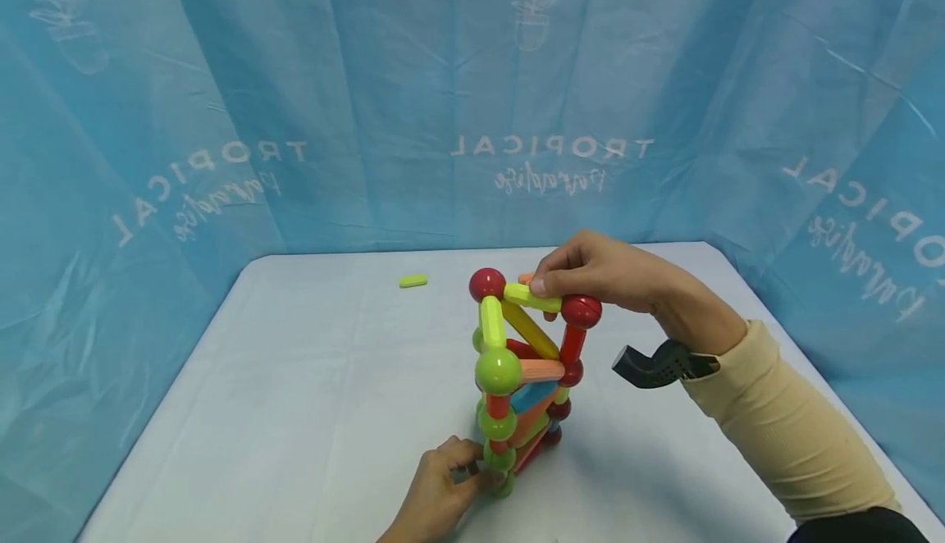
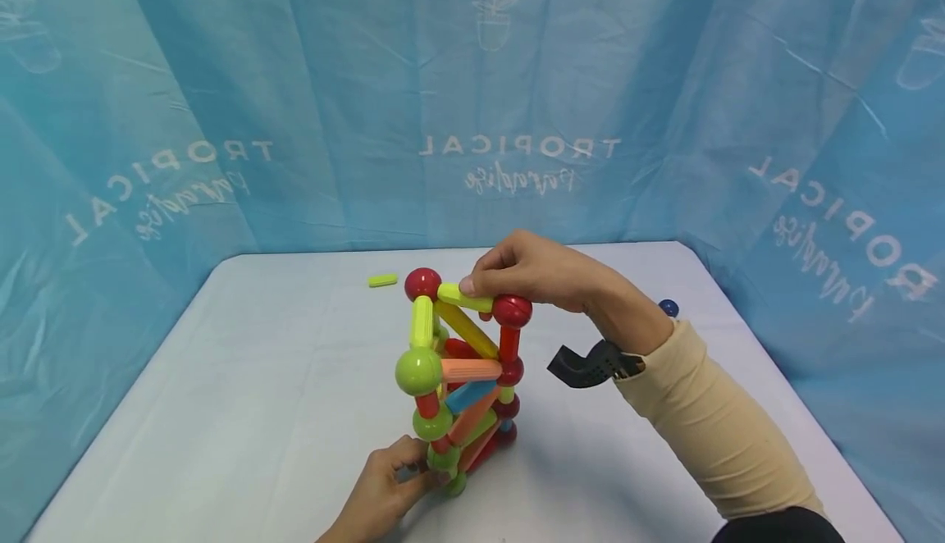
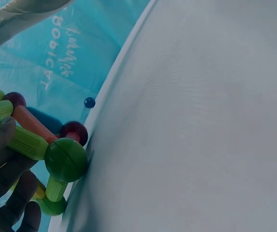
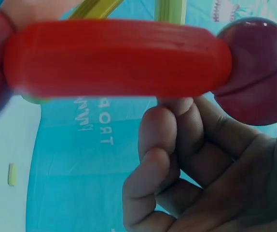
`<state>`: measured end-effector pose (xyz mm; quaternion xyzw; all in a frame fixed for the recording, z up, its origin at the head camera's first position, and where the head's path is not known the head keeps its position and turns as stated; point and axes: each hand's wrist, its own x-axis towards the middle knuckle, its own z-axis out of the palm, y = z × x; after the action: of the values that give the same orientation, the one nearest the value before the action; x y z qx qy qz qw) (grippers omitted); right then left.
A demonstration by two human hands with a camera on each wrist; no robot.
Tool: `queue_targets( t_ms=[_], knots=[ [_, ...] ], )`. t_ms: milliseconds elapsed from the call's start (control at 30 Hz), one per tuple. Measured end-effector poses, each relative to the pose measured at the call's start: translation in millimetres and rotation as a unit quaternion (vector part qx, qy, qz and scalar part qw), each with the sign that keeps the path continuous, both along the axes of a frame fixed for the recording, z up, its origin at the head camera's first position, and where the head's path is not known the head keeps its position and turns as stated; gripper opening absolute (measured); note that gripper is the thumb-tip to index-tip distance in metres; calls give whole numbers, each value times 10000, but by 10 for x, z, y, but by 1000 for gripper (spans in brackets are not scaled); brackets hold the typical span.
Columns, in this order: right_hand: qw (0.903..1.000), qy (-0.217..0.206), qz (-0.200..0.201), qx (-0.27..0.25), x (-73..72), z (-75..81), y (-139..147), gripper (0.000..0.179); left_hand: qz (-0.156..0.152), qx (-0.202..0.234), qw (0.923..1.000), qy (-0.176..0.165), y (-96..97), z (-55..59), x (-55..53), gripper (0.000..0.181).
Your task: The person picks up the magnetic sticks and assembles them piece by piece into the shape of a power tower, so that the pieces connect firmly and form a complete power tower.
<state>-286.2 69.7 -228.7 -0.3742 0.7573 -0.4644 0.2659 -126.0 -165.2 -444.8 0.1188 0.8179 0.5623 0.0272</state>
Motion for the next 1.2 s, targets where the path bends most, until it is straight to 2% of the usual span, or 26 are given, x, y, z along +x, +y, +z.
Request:
queue_targets(
  t_ms=[133,233,333,433,533,600,667,733,833,900,967,1033,1067,1200],
  knots=[
    [9993,163,-233,-261,-116,-87,-79,35,400,-84,9989,223,-120,-24,77,16],
    [9968,223,-564,-526,-294,-279,-211,36,789,-172,9961,346,-247,-58,151,18],
    [9948,291,-812,-532,-547,-579,-423,35,1145,-266,9914,567,-369,-90,219,19],
    [9942,416,-962,-226,-823,-936,-689,34,1556,-307,9847,721,-457,-104,248,22],
    [9891,887,-1146,278,-1058,-1314,-959,31,1846,-332,9789,815,-497,-96,223,22],
    [9790,1462,-1212,737,-1182,-1558,-1138,33,1925,-340,9782,701,-499,-76,203,21],
    [9631,2040,-1221,1258,-1272,-1762,-1295,42,1853,-357,9804,563,-490,-50,206,20],
    [9427,2508,-1197,1845,-1341,-1938,-1421,53,1719,-407,9835,397,-482,-39,236,18],
    [9125,2897,-1113,2664,-1369,-2116,-1538,62,1436,-493,9881,246,-491,-47,339,18],
    [8939,3115,-1046,3048,-1372,-2222,-1573,58,1207,-511,9908,324,-505,-61,426,17],
    [8812,3330,-1057,3185,-1370,-2300,-1581,50,999,-461,9935,293,-517,-66,511,16],
    [8732,3565,-1079,3144,-1377,-2350,-1575,38,840,-406,9953,257,-525,-69,574,16],
    [8741,3632,-1090,3037,-1382,-2361,-1569,33,796,-400,9957,259,-530,-69,591,16],
    [8906,3526,-1118,2646,-1415,-2368,-1394,29,647,-400,9965,340,-523,-68,558,16]
  ],
)
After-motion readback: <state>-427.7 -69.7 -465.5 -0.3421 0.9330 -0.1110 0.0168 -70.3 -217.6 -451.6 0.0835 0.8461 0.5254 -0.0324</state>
